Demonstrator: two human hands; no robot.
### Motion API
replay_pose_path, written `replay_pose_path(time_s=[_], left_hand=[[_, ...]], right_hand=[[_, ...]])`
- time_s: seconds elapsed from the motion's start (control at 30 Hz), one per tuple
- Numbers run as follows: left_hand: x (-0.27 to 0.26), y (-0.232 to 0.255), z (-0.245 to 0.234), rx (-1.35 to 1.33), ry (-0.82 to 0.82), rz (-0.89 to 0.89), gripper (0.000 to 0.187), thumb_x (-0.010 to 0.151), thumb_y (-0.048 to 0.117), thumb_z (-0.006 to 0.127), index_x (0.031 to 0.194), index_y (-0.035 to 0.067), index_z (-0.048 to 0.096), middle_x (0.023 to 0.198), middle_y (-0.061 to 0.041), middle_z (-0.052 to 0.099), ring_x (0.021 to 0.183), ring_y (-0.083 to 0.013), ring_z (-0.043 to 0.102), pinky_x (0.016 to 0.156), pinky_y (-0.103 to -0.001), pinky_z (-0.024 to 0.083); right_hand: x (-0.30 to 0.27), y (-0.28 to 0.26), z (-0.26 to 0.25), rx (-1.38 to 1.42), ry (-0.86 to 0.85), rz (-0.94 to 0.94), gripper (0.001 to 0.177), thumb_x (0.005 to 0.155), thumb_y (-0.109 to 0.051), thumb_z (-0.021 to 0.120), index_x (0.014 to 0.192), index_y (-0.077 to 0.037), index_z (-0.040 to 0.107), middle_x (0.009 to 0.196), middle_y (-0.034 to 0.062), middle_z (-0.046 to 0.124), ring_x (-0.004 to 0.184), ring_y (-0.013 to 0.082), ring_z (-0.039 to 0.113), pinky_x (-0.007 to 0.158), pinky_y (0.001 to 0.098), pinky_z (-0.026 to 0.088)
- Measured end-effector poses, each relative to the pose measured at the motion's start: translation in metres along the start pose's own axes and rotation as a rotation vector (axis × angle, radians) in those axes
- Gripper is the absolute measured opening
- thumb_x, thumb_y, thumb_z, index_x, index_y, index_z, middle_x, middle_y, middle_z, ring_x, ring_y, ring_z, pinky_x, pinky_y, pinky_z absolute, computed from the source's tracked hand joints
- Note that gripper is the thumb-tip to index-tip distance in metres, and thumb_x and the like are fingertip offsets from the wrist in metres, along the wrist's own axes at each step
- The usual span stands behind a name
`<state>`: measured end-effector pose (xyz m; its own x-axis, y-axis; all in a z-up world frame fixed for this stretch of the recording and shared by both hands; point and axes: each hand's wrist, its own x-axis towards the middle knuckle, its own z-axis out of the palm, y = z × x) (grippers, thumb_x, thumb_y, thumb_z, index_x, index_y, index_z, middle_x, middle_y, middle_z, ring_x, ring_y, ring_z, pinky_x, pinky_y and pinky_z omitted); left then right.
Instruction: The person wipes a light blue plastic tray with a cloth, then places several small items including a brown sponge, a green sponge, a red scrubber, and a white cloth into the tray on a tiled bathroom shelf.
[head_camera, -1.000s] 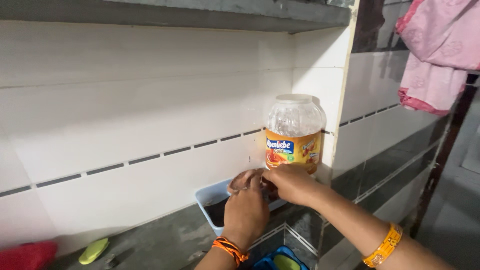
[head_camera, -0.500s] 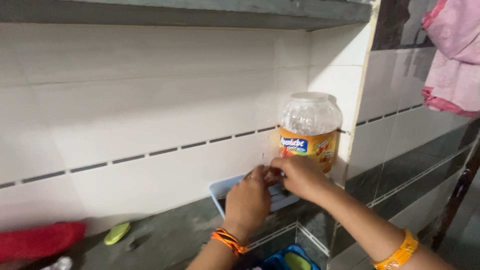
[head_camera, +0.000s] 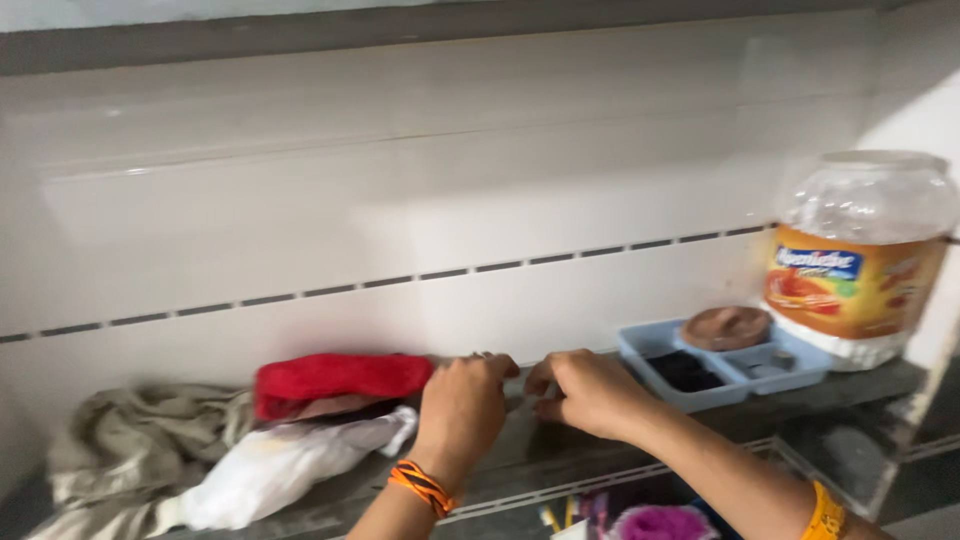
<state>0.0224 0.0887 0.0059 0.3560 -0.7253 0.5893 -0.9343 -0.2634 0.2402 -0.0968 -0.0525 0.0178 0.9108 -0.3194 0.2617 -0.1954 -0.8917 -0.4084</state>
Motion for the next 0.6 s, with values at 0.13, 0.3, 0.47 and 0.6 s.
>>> replay_pose_path(time_s=[0.13, 0.3, 0.47, 0.6], left_hand=[[-0.023, -0.030, 0.008, 0.035, 0.009, 0.022, 0.025, 0.077, 0.006, 0.066, 0.101, 0.008, 0.071, 0.087, -0.018, 0.074, 0.082, -0.0382, 0.071, 0.077, -0.049, 0.054], [-0.032, -0.044, 0.025, 0.013, 0.086, 0.051, 0.023, 0.081, -0.001, 0.061, 0.104, 0.005, 0.064, 0.085, -0.020, 0.073, 0.080, -0.0403, 0.070, 0.077, -0.049, 0.055], [-0.028, -0.044, 0.021, -0.115, 0.097, 0.011, 0.036, 0.082, 0.003, 0.064, 0.118, 0.003, 0.063, 0.089, -0.022, 0.073, 0.079, -0.0427, 0.068, 0.073, -0.051, 0.055], [-0.010, -0.027, 0.023, -0.280, 0.098, 0.019, 0.038, 0.082, -0.001, 0.059, 0.119, 0.007, 0.065, 0.094, -0.014, 0.077, 0.083, -0.0371, 0.072, 0.075, -0.049, 0.056]], right_hand=[[0.021, -0.018, 0.032, -0.057, -0.020, 0.002, 0.039, 0.076, -0.034, 0.084, 0.108, -0.013, 0.076, 0.104, 0.0103, 0.074, 0.099, 0.0287, 0.070, 0.085, 0.0422, 0.055], [0.033, -0.011, 0.060, -0.058, 0.115, -0.011, 0.039, 0.078, -0.029, 0.081, 0.109, -0.008, 0.071, 0.111, 0.0127, 0.072, 0.105, 0.0325, 0.069, 0.087, 0.0435, 0.055], [0.036, 0.004, 0.063, 0.091, 0.157, -0.020, 0.029, 0.081, -0.026, 0.083, 0.101, -0.006, 0.076, 0.103, 0.0114, 0.076, 0.096, 0.0256, 0.073, 0.084, 0.0381, 0.057], [0.022, 0.031, 0.030, 0.372, 0.276, -0.028, 0.026, 0.077, -0.010, 0.081, 0.101, -0.004, 0.073, 0.091, 0.0062, 0.077, 0.080, 0.0137, 0.072, 0.074, 0.0307, 0.059]])
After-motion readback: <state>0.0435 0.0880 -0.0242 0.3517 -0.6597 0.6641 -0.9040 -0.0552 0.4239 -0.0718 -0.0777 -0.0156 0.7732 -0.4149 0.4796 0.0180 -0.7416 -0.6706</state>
